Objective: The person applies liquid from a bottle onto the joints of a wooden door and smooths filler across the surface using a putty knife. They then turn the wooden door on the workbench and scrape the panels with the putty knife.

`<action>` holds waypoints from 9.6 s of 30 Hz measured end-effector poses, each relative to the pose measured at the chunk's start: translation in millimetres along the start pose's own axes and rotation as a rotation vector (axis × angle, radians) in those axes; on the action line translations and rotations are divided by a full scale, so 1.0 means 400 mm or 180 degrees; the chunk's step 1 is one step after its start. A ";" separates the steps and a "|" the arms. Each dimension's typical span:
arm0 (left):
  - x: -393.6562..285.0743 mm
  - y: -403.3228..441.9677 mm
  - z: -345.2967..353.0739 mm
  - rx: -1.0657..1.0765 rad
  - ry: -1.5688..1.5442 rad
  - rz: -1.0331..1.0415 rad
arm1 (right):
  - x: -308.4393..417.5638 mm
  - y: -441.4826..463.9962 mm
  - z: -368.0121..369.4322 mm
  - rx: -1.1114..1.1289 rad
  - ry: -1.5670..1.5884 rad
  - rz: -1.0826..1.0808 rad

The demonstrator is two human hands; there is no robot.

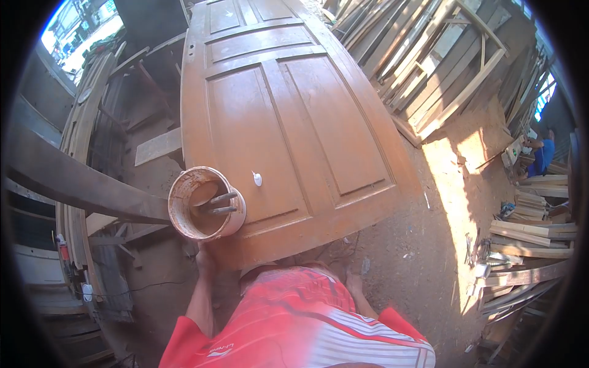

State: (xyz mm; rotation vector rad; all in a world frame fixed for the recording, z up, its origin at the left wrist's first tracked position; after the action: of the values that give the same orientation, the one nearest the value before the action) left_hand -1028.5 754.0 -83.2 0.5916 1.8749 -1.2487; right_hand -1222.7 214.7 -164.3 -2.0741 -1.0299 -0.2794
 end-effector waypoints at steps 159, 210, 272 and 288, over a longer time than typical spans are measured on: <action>0.013 0.014 -0.011 -0.0488 0.1097 0.0327 | 0.588 0.250 -0.388 -0.3149 -0.0107 -0.1807; 0.087 0.080 -0.046 -0.0039 0.0443 0.0204 | 0.568 0.269 -0.398 -0.3239 -0.0208 -0.1918; 0.092 0.089 -0.056 -0.0164 0.0690 0.0213 | 0.562 0.274 -0.391 -0.3285 -0.0162 -0.1900; 0.076 0.072 -0.045 -0.0233 0.0727 0.0365 | 0.558 0.278 -0.390 -0.3251 -0.0163 -0.1865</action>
State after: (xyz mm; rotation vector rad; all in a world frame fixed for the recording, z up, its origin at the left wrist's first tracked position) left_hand -1031.5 780.9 -119.8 0.8186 2.0328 -1.0704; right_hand -973.4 189.2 -10.5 -2.5634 -1.7542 -1.2692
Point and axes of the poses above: each hand's wrist, its own y-axis towards the middle knuckle, its own z-axis out of the palm, x = y × z, the point moved 4 cm from there along y, towards the middle knuckle, and after that the axes turned 12 degrees about -z, right-handed, at the moved point
